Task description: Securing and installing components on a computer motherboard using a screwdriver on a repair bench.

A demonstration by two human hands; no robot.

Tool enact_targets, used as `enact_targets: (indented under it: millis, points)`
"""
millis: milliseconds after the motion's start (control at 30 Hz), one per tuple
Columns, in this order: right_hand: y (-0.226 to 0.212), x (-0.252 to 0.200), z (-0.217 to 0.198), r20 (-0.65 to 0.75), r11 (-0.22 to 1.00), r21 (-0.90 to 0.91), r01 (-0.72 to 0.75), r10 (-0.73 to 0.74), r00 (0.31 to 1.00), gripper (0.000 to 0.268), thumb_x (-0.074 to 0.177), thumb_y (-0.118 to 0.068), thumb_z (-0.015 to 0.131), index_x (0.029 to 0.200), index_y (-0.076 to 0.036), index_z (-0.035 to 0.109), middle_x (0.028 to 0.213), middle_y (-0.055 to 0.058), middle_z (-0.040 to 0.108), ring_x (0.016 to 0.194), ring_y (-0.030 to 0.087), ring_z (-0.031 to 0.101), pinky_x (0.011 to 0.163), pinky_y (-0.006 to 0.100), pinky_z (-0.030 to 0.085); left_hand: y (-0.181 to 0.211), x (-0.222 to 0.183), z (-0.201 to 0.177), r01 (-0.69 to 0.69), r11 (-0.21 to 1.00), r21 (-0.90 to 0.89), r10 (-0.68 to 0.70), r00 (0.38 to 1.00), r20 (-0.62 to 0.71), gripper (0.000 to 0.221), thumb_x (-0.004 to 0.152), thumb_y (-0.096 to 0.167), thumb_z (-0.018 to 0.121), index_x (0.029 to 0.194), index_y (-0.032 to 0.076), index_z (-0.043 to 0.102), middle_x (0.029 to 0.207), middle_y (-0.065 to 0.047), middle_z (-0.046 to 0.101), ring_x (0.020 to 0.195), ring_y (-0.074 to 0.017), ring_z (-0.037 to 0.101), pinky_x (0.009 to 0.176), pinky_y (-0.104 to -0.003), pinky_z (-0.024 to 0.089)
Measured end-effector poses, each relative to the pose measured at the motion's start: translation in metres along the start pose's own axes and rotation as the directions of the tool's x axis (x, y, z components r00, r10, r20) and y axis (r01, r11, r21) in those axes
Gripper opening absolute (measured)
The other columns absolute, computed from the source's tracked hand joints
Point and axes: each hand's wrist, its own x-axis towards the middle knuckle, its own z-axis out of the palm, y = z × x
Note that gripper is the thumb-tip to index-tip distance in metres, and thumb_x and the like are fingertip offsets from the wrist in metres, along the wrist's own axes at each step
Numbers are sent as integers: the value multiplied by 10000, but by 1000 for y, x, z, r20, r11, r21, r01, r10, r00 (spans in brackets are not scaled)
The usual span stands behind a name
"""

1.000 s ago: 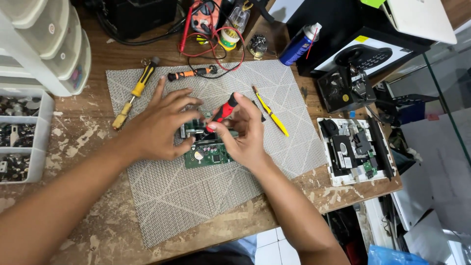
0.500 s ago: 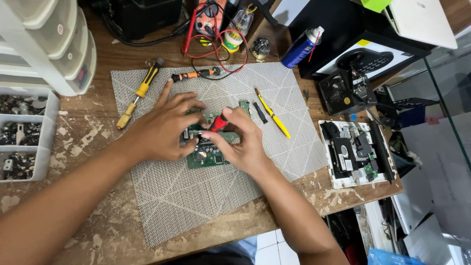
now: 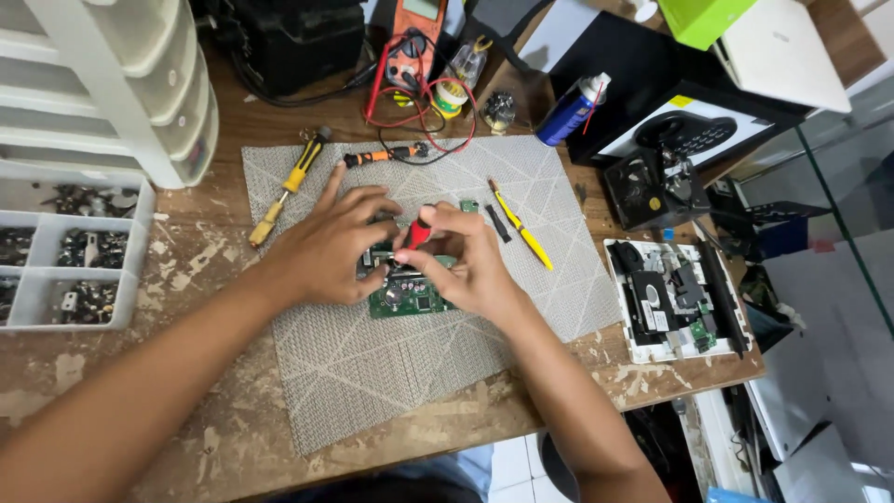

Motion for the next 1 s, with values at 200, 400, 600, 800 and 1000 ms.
enact_targets:
  millis: [200, 400, 600, 800, 1000]
  points:
    - [-9, 3, 5, 132, 1000, -8, 4, -2, 991, 477, 935, 89, 659, 1353, -78, 501, 976, 205, 676, 763, 275, 709, 635, 391, 655, 0, -2, 0, 15, 1000, 4, -15, 998, -62, 473, 791, 294, 664, 1230, 119, 646, 1409, -102, 563, 1452, -298, 371, 1234, -614, -48]
    - [21, -16, 0, -13, 994, 90, -59, 61, 998, 559, 947, 91, 655, 1419, -17, 376, 1113, 215, 705, 940, 268, 737, 742, 411, 637, -30, 4, 43, -176, 984, -7, 155, 883, -443, 358, 748, 245, 670, 1081, 114, 660, 1231, -102, 612, 1292, -337, 518, 1177, -679, 132]
    - [37, -23, -1, -167, 986, -163, 29, -56, 984, 664, 838, 13, 821, 1386, 1, 446, 1018, 208, 667, 848, 292, 712, 694, 434, 645, -30, 5, 36, -140, 990, -24, 121, 917, -381, 317, 770, 277, 683, 1058, 146, 690, 1182, -87, 634, 1212, -317, 580, 1144, -616, 289]
    - [29, -26, 4, -168, 984, -175, -27, -3, 986, 597, 878, 11, 783, 1397, 16, 487, 966, 144, 643, 847, 232, 671, 725, 393, 613, -38, 9, 49, -124, 992, -29, 95, 873, -478, 130, 837, 233, 671, 934, 148, 691, 1029, -30, 638, 989, -257, 616, 960, -483, 428]
    - [3, -10, -2, -35, 998, -66, -25, 23, 999, 608, 930, 110, 648, 1459, 14, 363, 1036, 216, 653, 904, 309, 695, 781, 460, 607, -37, 8, 41, -160, 985, -68, 113, 887, -447, 81, 845, 164, 642, 869, 126, 709, 909, -52, 666, 894, -252, 627, 876, -438, 438]
